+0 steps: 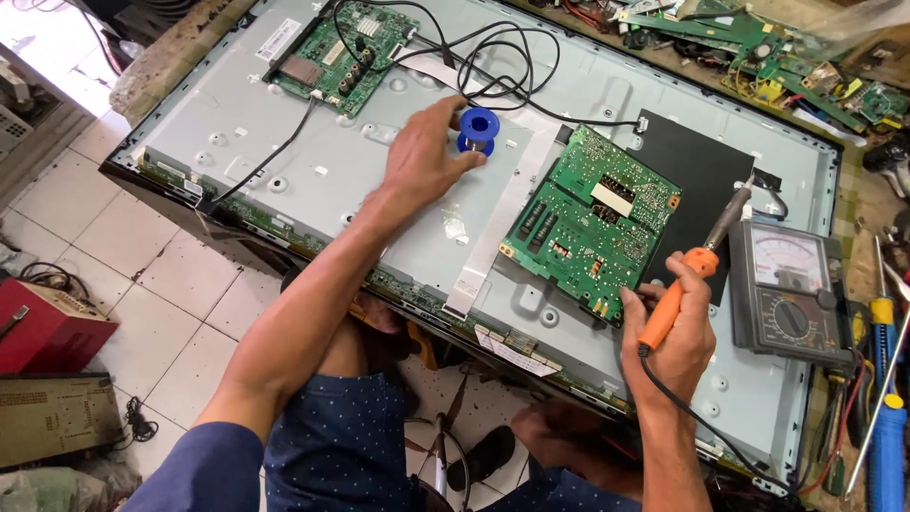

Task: The person is repairing a television by positioning a circuit board and soldering components using a soldering iron and solder wire.

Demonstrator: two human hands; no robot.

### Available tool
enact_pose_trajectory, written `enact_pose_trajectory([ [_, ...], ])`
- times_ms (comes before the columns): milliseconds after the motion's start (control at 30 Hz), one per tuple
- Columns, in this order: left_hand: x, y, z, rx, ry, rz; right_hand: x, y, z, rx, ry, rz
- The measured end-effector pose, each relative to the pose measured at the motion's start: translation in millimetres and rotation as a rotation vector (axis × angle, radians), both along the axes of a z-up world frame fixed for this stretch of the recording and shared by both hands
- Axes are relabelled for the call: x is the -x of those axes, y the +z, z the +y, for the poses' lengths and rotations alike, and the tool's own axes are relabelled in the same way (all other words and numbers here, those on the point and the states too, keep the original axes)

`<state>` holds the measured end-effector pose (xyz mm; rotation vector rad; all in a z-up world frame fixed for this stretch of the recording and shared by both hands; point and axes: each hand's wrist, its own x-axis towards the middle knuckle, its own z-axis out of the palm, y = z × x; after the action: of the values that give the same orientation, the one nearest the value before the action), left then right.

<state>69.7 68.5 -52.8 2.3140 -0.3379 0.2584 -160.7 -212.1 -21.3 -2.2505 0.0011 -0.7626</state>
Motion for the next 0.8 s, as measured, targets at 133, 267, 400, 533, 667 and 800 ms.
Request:
enact_pose_trajectory([
  [133,-22.8,-13.9,-12.2,-0.125,-0.009,0.058,-1.2,-5.6,-4.0,0.009,0.015,-0.013],
  [267,-0.9,26.0,-13.9,-0.031,0.019,0.081,2.6,-3.5,-6.0,0.096,0.006,0.000],
  [400,46.0,64.0,-7.3,0.326,-0.129,-0.012,4.6,-0.2,-6.4,0.066,0.007,0.009],
  [533,78.4,53.2,-6.9,0.744,-0.288,0.183,2.7,2.6,-5.6,-0.008,0.009,-0.033],
  [667,98.6,47.5,-17.3,0.745,-0.313,0.219,2.8,2.3,-8.0,0.003,0.000,-0.045],
  [800,107.1,43.2,-25.8,0.701,-0.331,0.222,3.4,-4.1,-11.0,0.002,0.014,-0.074],
])
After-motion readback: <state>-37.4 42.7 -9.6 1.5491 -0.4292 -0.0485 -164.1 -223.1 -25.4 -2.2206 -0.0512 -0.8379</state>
